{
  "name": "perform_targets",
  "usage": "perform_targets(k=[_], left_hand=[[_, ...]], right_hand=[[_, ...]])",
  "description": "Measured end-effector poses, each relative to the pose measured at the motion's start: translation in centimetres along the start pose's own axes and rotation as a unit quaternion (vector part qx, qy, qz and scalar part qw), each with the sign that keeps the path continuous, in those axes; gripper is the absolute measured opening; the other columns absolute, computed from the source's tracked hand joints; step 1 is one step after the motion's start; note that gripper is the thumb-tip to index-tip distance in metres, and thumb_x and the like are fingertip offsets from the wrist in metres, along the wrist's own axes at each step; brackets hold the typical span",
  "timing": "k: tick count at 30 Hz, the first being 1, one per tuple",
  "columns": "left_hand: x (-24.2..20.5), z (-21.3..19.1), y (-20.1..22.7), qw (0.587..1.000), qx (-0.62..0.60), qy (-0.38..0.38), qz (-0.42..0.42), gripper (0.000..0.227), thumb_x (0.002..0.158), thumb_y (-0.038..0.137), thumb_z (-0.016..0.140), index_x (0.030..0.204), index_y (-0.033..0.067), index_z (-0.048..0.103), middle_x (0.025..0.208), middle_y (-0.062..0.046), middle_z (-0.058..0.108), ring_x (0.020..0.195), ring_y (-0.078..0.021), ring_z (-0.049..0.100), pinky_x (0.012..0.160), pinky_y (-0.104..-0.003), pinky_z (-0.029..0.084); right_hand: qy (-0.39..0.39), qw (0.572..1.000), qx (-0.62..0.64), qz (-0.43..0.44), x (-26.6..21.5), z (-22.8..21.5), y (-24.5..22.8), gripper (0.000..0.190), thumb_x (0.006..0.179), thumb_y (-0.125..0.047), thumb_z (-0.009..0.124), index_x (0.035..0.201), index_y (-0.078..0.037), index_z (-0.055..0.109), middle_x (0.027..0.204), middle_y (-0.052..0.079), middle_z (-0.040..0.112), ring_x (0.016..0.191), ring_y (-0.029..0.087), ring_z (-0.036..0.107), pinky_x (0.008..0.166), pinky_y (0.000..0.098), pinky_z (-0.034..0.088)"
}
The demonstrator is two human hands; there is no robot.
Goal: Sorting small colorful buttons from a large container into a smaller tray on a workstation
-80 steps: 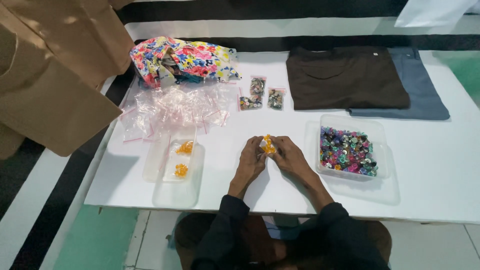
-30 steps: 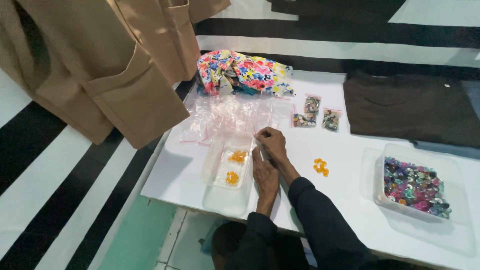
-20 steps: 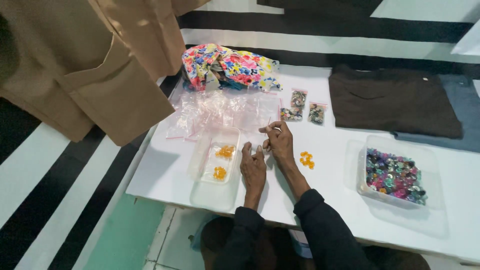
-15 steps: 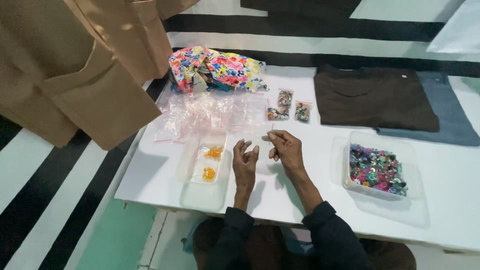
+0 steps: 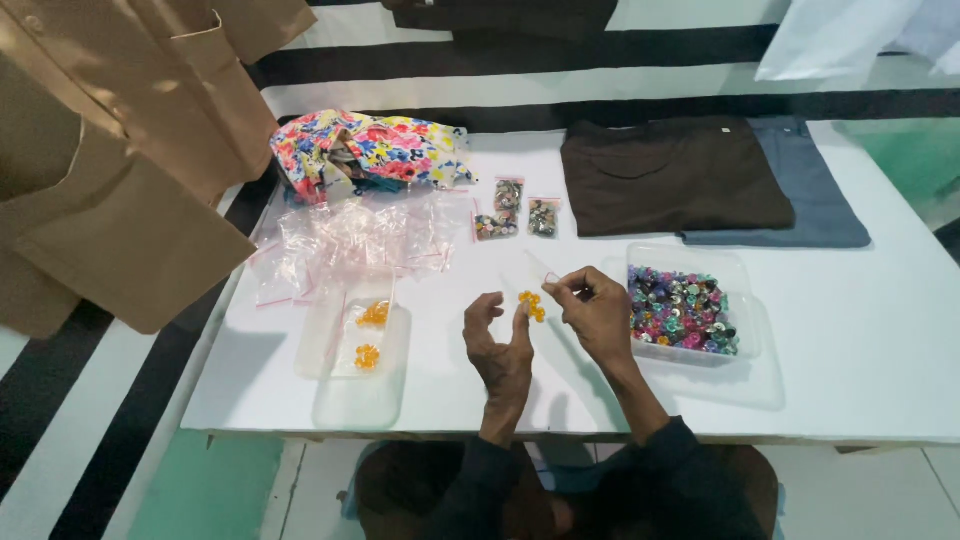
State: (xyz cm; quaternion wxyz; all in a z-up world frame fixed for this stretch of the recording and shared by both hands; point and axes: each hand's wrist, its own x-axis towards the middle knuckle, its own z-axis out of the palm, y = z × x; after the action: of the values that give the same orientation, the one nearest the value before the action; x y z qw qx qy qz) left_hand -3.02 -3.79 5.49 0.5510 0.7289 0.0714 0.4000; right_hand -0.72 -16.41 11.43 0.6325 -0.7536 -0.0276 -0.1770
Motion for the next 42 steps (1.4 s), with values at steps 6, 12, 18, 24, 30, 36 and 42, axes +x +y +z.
perform_targets(k=[6, 12, 18, 24, 30, 36, 42], left_hand=[[0.9, 1.1, 3.0, 0.986, -0.106, -0.108, -0.072, 0.01, 0.088, 0.018, 0.082, 0.097, 0.0157, 0.077, 0.087, 0.0, 0.077, 0.081, -0.02, 0.076, 0.085, -0.033, 0.053], [1.1, 0.4, 3.4, 0.989, -0.029, -0.141, -0.032, 0.006, 0.095, 0.021, 0.075, 0.093, 0.015, 0.076, 0.076, 0.0, 0.076, 0.077, -0.0191, 0.077, 0.085, -0.033, 0.053], [2.6, -1.2, 4.2, 0.978, 0.016, -0.208, -0.006, 0.016, 0.1, 0.017, 0.062, 0.097, 0.0059, 0.072, 0.07, -0.013, 0.072, 0.068, -0.0305, 0.075, 0.066, -0.038, 0.055], [4.9, -3.1, 1.8, 0.941, 0.026, -0.335, 0.031, 0.033, 0.102, 0.036, 0.051, 0.103, 0.0097, 0.071, 0.077, -0.01, 0.073, 0.075, -0.0301, 0.076, 0.066, -0.037, 0.057], [5.9, -4.0, 4.3, 0.936, -0.061, -0.335, 0.087, 0.024, 0.093, 0.012, 0.07, 0.116, 0.0142, 0.071, 0.102, -0.009, 0.072, 0.079, -0.028, 0.076, 0.076, -0.04, 0.059], [6.5, -6.6, 6.0, 0.882, -0.01, -0.447, 0.15, 0.027, 0.094, 0.017, 0.071, 0.12, 0.0131, 0.07, 0.101, -0.016, 0.07, 0.075, -0.0336, 0.074, 0.076, -0.05, 0.055], [7.1, -7.0, 7.1, 0.793, 0.148, -0.558, 0.195, 0.02, 0.097, 0.026, 0.064, 0.115, 0.0182, 0.07, 0.103, -0.013, 0.074, 0.083, -0.0395, 0.075, 0.077, -0.05, 0.058]], right_hand=[[-0.085, 0.992, -0.077, -0.05, -1.5, -1.0, -1.9, 0.018, 0.09, 0.001, 0.069, 0.101, -0.007, 0.081, 0.071, 0.017, 0.077, 0.062, 0.024, 0.076, 0.055, 0.032, 0.059], [-0.037, 0.997, -0.05, -0.037, -1.5, -1.8, -1.6, 0.012, 0.094, -0.005, 0.065, 0.102, -0.003, 0.074, 0.076, 0.017, 0.077, 0.063, 0.022, 0.076, 0.057, 0.0286, 0.063], [-0.109, 0.939, -0.191, -0.263, -2.0, -1.9, 1.1, 0.027, 0.089, 0.005, 0.064, 0.105, -0.017, 0.069, 0.091, 0.002, 0.076, 0.077, 0.024, 0.078, 0.062, 0.0324, 0.065], [-0.185, 0.843, -0.316, -0.393, -0.9, -3.0, -1.1, 0.023, 0.098, -0.001, 0.058, 0.114, -0.012, 0.069, 0.108, 0.009, 0.074, 0.101, 0.029, 0.074, 0.078, 0.038, 0.063], [-0.269, 0.89, -0.249, -0.27, 0.8, -4.0, -0.7, 0.011, 0.093, -0.008, 0.071, 0.1, -0.015, 0.074, 0.102, 0.005, 0.075, 0.097, 0.028, 0.076, 0.081, 0.0377, 0.062], [-0.341, 0.875, -0.275, -0.208, 0.9, -5.5, -4.6, 0.006, 0.092, -0.011, 0.07, 0.095, -0.013, 0.075, 0.1, 0.01, 0.076, 0.095, 0.035, 0.076, 0.079, 0.043, 0.061], [-0.42, 0.83, -0.309, -0.199, 0.3, -6.0, -6.0, 0.007, 0.091, -0.012, 0.069, 0.094, -0.016, 0.074, 0.099, 0.01, 0.074, 0.091, 0.038, 0.074, 0.075, 0.0449, 0.06]])
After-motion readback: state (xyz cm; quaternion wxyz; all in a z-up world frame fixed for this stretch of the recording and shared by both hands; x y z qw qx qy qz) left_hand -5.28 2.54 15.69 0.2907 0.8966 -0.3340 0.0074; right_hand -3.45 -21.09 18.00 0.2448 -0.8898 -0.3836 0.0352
